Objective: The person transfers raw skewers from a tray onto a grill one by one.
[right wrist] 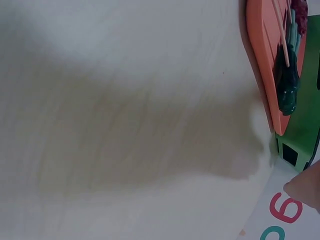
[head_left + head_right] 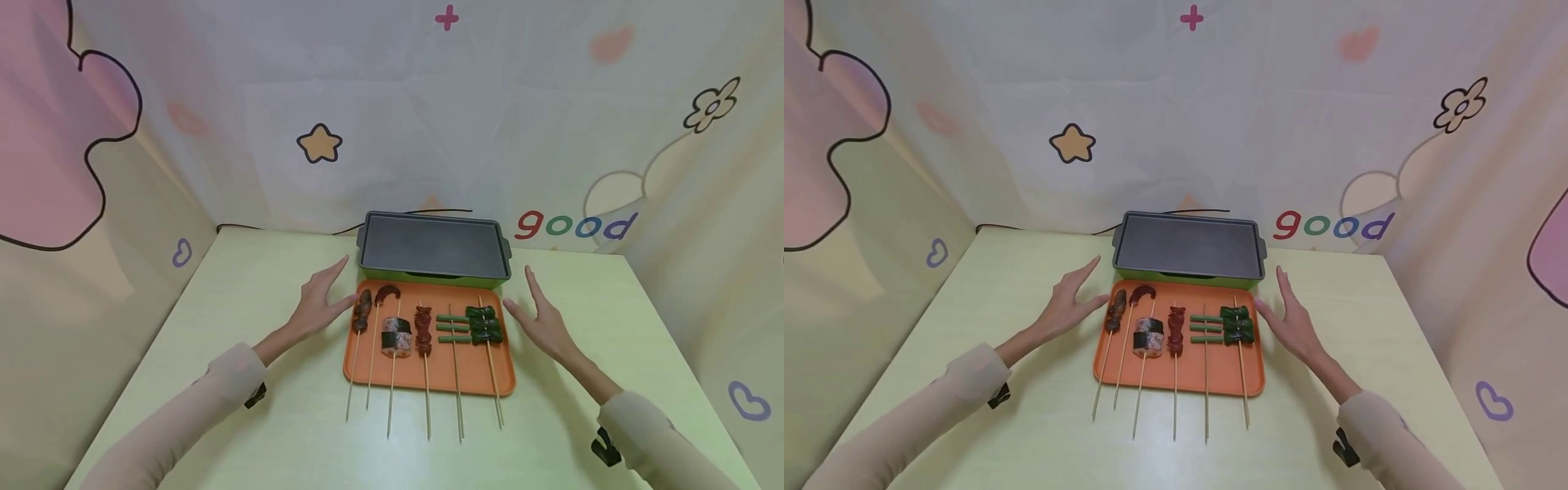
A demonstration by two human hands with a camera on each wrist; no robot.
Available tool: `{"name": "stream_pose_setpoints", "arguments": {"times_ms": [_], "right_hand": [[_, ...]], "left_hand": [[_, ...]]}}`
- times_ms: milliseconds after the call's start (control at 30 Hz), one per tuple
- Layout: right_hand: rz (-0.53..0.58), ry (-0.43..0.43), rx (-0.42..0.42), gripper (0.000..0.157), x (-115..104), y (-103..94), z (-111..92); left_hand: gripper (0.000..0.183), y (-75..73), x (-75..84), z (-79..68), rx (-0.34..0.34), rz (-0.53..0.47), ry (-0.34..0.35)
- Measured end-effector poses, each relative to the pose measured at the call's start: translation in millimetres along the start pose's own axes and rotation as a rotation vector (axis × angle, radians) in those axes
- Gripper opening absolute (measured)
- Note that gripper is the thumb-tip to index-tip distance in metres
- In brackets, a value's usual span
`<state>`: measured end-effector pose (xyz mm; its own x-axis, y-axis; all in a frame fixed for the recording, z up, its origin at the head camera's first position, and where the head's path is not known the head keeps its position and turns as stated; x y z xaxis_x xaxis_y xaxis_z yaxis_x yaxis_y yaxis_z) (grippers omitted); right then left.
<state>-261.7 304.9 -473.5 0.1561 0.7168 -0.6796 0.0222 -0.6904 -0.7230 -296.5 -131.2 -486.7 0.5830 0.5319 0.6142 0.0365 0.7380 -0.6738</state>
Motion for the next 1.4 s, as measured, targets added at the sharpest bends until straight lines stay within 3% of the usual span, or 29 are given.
{"name": "stream_pose_setpoints", "arguments": {"times_ms": [300, 500, 833, 1067, 1233, 1400], "right_hand": [[0.069, 0.015, -0.082, 0.084, 6, 2.3, -23], [0.124, 0.025, -0.147, 0.074, 6, 1.0, -38], [0.148, 0.045, -0.219, 0.062, 13, -1.6, -66], [0.333, 0.072, -0.373, 0.052, 14, 3.1, -84], [0.366, 0.136, -0.488, 0.050, 19, 10.2, -96], [0.413, 0.132, -0.602, 0.049, 22, 19.2, -104]], "left_hand": [[0.054, -0.7, -0.9, -18.0, -0.016, -0.212, -0.090], [0.051, 0.0, -3.1, -26.9, -0.048, -0.326, -0.146], [0.048, 8.6, 0.9, -33.9, -0.080, -0.469, -0.327], [0.051, 15.3, -3.4, -38.9, -0.088, -0.555, -0.377], [0.056, 23.7, -8.6, -41.3, -0.104, -0.581, -0.412], [0.060, 28.7, -8.0, -41.1, -0.097, -0.584, -0.464]]}}
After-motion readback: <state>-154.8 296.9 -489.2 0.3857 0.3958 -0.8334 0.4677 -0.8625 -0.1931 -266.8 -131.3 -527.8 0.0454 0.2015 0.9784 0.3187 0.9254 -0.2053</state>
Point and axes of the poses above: each hand's wrist, its own z-axis towards the middle knuckle, its own y-axis out of the palm, x = y × z, the point moved 3 cm from there along z, towards the middle knuckle, and after that the axes turned 14 degrees about y, right-handed, at the moved point
